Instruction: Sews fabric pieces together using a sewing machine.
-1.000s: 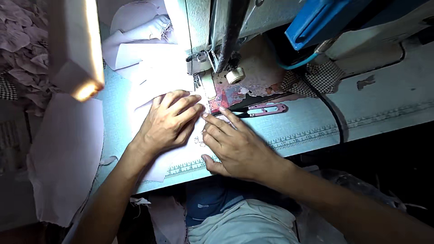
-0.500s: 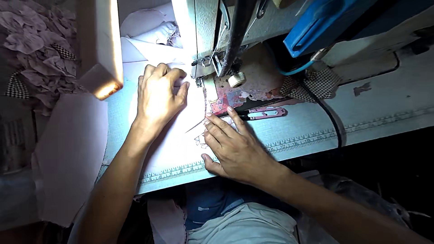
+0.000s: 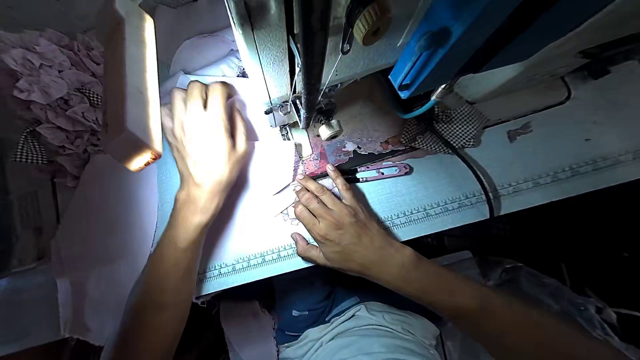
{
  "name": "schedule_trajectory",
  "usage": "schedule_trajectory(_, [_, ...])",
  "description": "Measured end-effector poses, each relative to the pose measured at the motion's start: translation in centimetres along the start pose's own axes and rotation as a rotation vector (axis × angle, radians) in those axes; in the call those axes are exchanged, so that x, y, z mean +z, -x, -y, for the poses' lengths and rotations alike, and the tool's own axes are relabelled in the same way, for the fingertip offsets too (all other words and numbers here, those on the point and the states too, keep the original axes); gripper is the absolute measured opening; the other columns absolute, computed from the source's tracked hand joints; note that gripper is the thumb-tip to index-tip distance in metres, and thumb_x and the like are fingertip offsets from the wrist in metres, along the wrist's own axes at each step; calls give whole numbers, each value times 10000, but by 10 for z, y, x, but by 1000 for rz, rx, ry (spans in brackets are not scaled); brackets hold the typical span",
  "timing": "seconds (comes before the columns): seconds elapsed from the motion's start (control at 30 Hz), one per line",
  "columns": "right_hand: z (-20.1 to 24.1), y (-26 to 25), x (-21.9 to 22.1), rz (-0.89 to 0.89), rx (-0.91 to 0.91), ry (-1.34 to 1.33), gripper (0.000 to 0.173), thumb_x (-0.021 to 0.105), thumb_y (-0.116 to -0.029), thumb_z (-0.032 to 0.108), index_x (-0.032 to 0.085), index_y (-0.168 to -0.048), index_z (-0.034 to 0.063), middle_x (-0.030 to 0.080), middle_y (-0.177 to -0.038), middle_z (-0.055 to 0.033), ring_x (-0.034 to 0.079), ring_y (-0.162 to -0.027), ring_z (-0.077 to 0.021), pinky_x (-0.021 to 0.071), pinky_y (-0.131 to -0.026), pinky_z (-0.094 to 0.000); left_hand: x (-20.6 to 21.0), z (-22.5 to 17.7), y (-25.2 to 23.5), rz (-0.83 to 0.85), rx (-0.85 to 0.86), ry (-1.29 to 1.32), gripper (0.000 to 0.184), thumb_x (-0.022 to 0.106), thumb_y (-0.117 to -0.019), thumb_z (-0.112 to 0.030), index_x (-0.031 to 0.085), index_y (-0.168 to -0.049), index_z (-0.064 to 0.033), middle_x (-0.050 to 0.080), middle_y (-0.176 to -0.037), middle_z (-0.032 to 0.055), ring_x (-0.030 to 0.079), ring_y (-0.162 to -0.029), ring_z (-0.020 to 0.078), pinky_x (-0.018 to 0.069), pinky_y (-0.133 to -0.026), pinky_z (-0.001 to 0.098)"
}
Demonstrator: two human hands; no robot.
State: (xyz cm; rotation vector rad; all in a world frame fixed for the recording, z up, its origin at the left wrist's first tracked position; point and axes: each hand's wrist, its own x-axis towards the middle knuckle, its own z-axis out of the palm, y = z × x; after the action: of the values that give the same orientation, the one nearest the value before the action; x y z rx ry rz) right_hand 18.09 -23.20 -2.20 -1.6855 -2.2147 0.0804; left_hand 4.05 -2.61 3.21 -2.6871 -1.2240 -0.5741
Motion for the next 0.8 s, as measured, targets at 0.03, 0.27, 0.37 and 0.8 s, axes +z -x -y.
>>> schedule_trajectory(0.03, [1, 1, 0, -3, 10, -9, 468, 471, -1000, 455, 731, -1161, 101, 645, -1386, -104, 411, -1481, -315, 140, -1238, -656, -5, -6, 15, -3, 92, 98, 360, 529, -990, -328, 647, -1194, -57, 637, -1155, 212, 575, -1127, 421, 420, -908, 578])
schedule_trajectory(0.27, [11, 15, 4, -59, 121, 2, 484, 445, -1028, 451, 711, -1254, 116, 578, -1491, -64, 383, -1498, -306, 125, -1220, -685, 8, 2, 81, 211, 363, 437, 323, 639, -980, -385, 763, -1178, -161, 700, -1126, 81, 610, -1137, 266, 416, -1032, 501])
schedule_trajectory(0.37, [14, 18, 5, -75, 150, -2, 496, 456, -1024, 440, 691, -1307, 107, 560, -1513, -63, 388, -1497, -306, 132, -1210, -697, 1, -2, 83, 138, 366, 477, 207, 655, -975, -203, 788, -1117, -134, 691, -1013, 95, 616, -1018, 264, 438, -936, 462])
schedule_trajectory(0.8, [17, 26, 6, -127, 220, -3, 533, 509, -998, 472, 652, -1386, 136, 595, -1401, -152, 403, -1450, -378, 163, -1219, -654, -2, -20, 98, 168, 428, 407, 218, 654, -980, -171, 790, -1150, -190, 717, -1004, 69, 649, -987, 246, 463, -938, 450])
